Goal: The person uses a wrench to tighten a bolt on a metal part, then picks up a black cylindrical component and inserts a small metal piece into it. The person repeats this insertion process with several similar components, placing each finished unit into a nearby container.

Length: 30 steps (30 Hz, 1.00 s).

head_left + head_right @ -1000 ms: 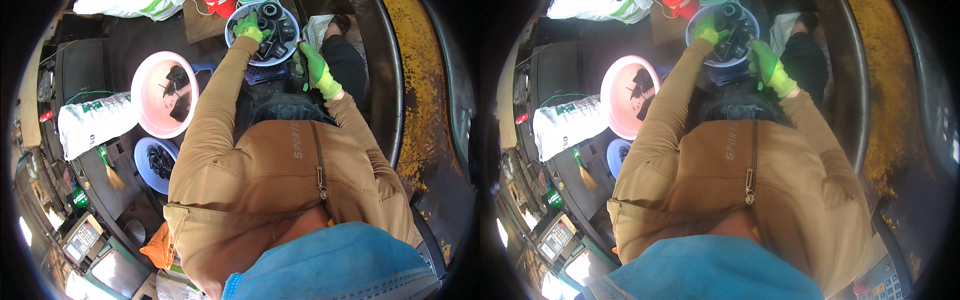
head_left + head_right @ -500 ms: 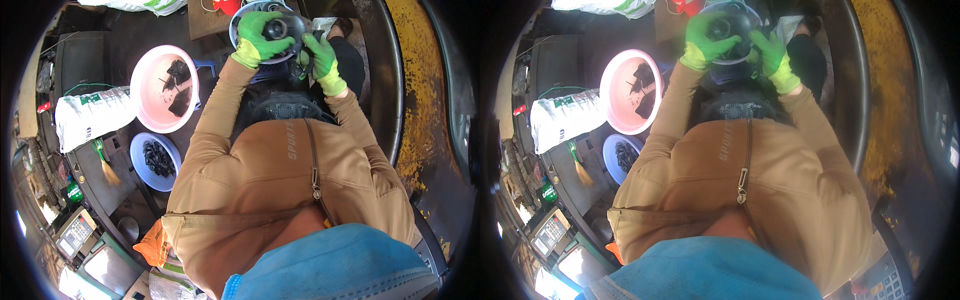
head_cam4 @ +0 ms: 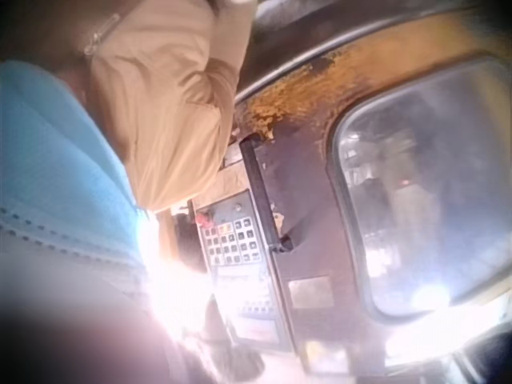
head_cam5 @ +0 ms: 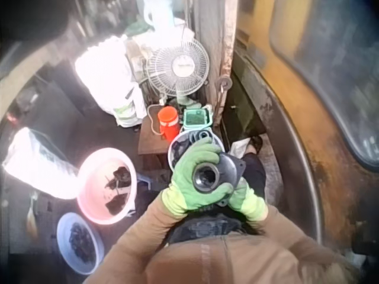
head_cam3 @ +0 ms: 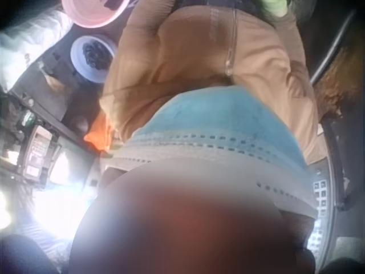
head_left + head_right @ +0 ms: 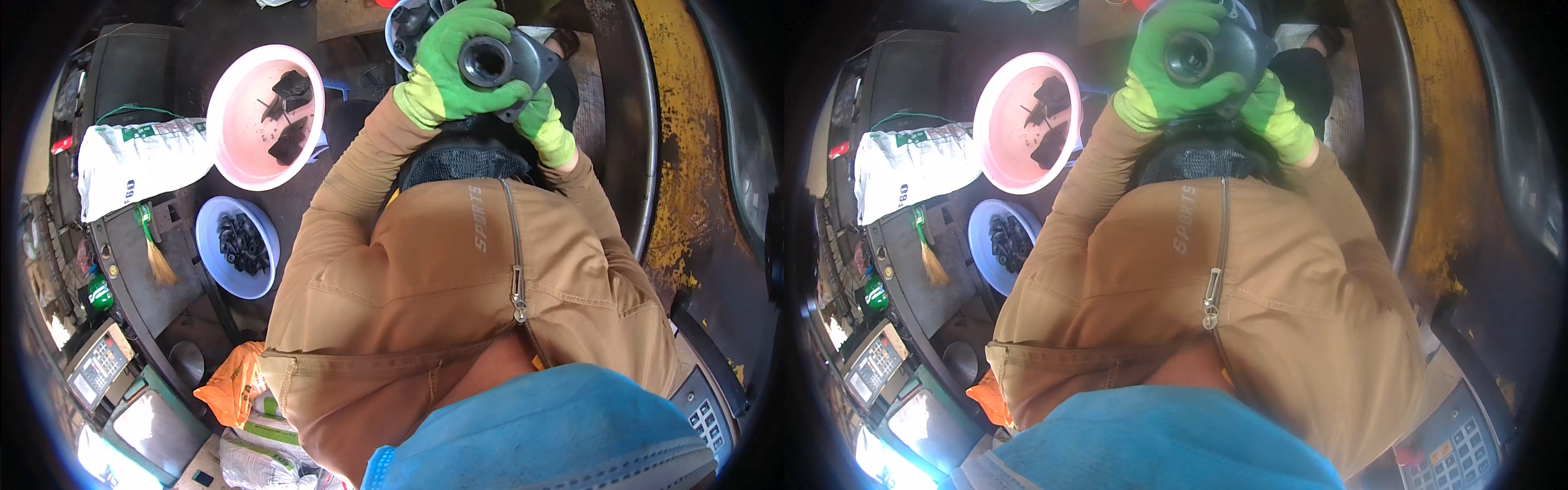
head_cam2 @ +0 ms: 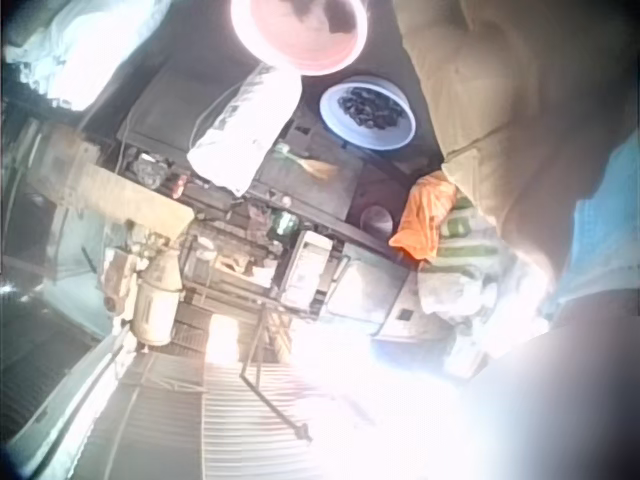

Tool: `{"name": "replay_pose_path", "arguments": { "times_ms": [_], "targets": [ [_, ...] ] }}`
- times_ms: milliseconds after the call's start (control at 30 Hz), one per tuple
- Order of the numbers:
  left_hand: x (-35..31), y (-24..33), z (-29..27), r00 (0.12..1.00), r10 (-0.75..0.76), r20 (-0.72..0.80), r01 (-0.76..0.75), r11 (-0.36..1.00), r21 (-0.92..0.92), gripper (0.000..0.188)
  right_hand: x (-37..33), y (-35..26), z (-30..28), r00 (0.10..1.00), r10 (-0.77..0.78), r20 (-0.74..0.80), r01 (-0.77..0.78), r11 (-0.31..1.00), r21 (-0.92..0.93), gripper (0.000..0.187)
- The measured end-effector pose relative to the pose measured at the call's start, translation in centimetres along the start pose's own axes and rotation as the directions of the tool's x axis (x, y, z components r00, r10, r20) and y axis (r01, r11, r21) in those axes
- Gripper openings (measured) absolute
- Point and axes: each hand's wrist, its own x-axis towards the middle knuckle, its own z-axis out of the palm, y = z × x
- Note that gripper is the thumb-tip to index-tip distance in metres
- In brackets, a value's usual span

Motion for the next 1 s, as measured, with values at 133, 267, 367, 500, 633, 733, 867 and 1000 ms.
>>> {"name": "replay_pose_path", "arguments": {
  "times_ms": [133,267,367,500,633,733,867,1000],
  "targets": [
    [-0.2,1.1,0.3,0.999,0.048,0.012,-0.048,0.999,-0.015,0.06,0.5,-1.7,0.0,0.97,-0.22,0.106,0.244,0.865,-0.438,0.049],
    [-0.2,1.8,0.0,0.999,0.041,0.02,-0.04,0.997,-0.065,0.059,0.8,-4.0,0.3,0.991,-0.085,0.1,0.109,0.957,-0.268,0.051],
    [0.1,2.0,-0.1,0.996,0.064,0.059,-0.057,0.992,-0.11,0.057,0.9,-4.8,0.2,0.968,-0.147,0.206,0.215,0.904,-0.37,0.054],
    [0.8,1.6,-0.2,0.971,0.165,0.175,-0.12,0.963,-0.241,0.054,0.7,-4.7,-0.6,0.931,-0.117,0.346,0.24,0.91,-0.337,0.058],
    [1.2,0.9,-0.1,0.949,0.219,0.228,-0.119,0.915,-0.384,0.051,0.1,-5.2,-1.4,0.906,0.014,0.422,0.111,0.957,-0.269,0.066],
    [1.0,0.6,0.1,0.934,0.22,0.283,-0.085,0.903,-0.421,0.052,0.1,-6.1,-1.9,0.865,0.172,0.472,-0.021,0.951,-0.309,0.066],
    [0.3,0.9,0.4,0.938,0.079,0.337,0.086,0.89,-0.448,0.049,0.0,-6.4,-2.1,0.855,0.238,0.461,-0.132,0.959,-0.251,0.063],
    [-0.1,0.9,0.4,0.905,0.024,0.424,0.207,0.847,-0.49,0.044,-1.2,-4.2,-2.3,0.884,0.22,0.412,-0.251,0.968,0.021,0.059]
  ]
}}
